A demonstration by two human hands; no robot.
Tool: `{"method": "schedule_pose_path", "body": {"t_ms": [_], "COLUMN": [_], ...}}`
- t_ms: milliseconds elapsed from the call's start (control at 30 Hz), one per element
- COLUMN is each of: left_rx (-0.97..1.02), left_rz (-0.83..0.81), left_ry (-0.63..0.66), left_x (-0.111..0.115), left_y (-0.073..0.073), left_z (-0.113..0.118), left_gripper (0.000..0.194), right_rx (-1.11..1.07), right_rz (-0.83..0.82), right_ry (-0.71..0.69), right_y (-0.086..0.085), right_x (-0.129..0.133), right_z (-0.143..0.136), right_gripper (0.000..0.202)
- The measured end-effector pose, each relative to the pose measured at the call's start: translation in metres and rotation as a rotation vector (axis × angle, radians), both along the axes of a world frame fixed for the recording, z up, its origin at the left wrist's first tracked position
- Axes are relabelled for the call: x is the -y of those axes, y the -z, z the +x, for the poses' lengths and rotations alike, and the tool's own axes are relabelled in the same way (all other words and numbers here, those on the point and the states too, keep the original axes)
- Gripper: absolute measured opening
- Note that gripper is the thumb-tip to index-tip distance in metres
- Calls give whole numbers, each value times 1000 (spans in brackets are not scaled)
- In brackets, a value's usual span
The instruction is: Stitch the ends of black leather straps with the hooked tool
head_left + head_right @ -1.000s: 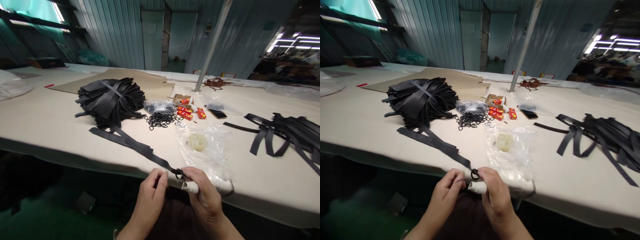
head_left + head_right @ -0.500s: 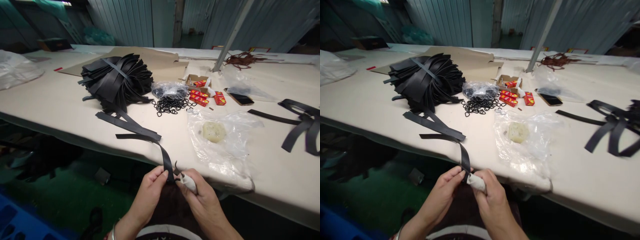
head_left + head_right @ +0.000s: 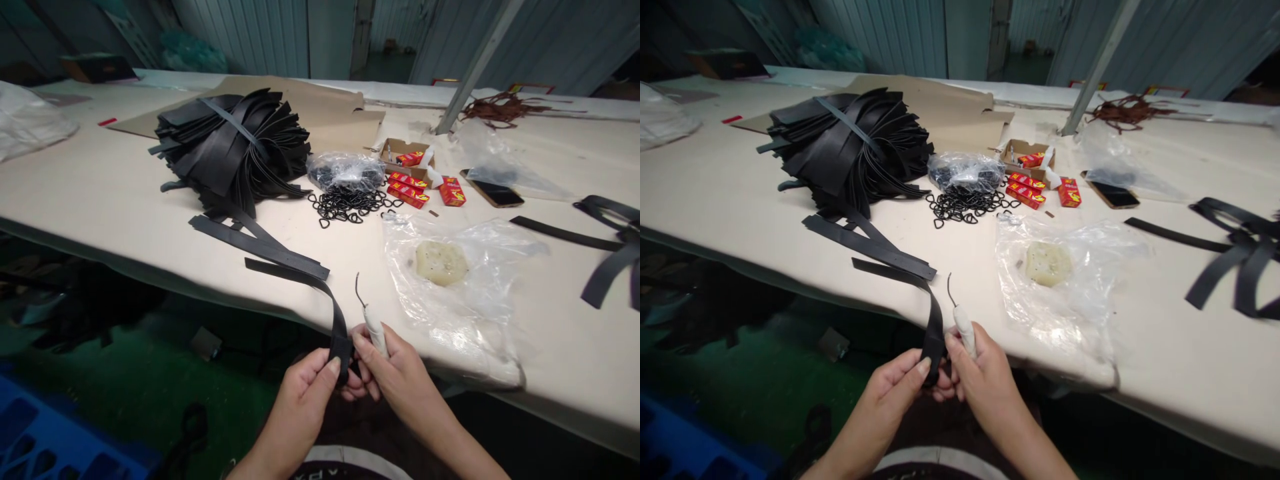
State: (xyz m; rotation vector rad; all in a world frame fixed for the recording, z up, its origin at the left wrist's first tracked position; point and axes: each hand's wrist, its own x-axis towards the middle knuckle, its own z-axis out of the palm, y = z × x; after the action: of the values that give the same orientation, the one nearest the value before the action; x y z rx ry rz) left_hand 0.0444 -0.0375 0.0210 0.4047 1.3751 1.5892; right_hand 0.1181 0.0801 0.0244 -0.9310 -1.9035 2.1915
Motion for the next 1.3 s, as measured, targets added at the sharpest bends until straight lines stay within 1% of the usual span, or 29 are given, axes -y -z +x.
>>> {"method": "schedule_pose_path", "body": {"t_ms": [133, 200, 267, 367, 400, 500, 567, 633, 700, 767, 933, 1133, 1233, 1300], "left_rx": [67, 101, 108, 49, 31, 62, 95, 97, 101, 134, 199, 198, 171, 141], "left_rz": [-24, -23, -41, -95, -106, -95, -69, -37, -6, 26, 98, 69, 29, 27], "left_ry": [-14, 0, 18, 22, 19, 23, 16, -5, -23, -19, 26, 62, 82, 58], "left_x": [5, 6, 7, 7, 7, 8, 9, 10, 11, 11, 9, 10, 9, 7], "left_y": [6, 8, 8, 8, 8, 8, 8, 8, 8, 6, 0, -4, -4, -3], "left_z": [2, 2, 0, -3, -4, -3, -2, -1, 0, 0, 1, 1, 1, 2], "left_gripper": [26, 25, 22, 19, 20, 24, 25, 25, 23, 22, 22, 22, 21, 19], "right_rx": [-92, -87, -43, -7, -10, -24, -22, -56, -124, -185, -263, -272, -234, -238], "right_rz": [-249, -268, -189, 27, 66, 77, 150, 324, 503, 617, 691, 682, 679, 723], "right_ry": [-77, -74, -74, -91, -94, -63, -14, -7, -42, -59, -61, -117, -123, -104], "right_y": [7, 10, 12, 12, 11, 9, 8, 7, 8, 10, 15, 6, 3, 4], "right_x": [4, 5, 4, 4, 5, 8, 10, 11, 10, 10, 8, 4, 4, 5], "right_z": [2, 2, 2, 2, 2, 4, 7, 10, 13, 15, 17, 18, 19, 20], "right_gripper": [36, 37, 37, 35, 34, 30, 27, 20, 12, 8, 16, 22, 19, 14]}}
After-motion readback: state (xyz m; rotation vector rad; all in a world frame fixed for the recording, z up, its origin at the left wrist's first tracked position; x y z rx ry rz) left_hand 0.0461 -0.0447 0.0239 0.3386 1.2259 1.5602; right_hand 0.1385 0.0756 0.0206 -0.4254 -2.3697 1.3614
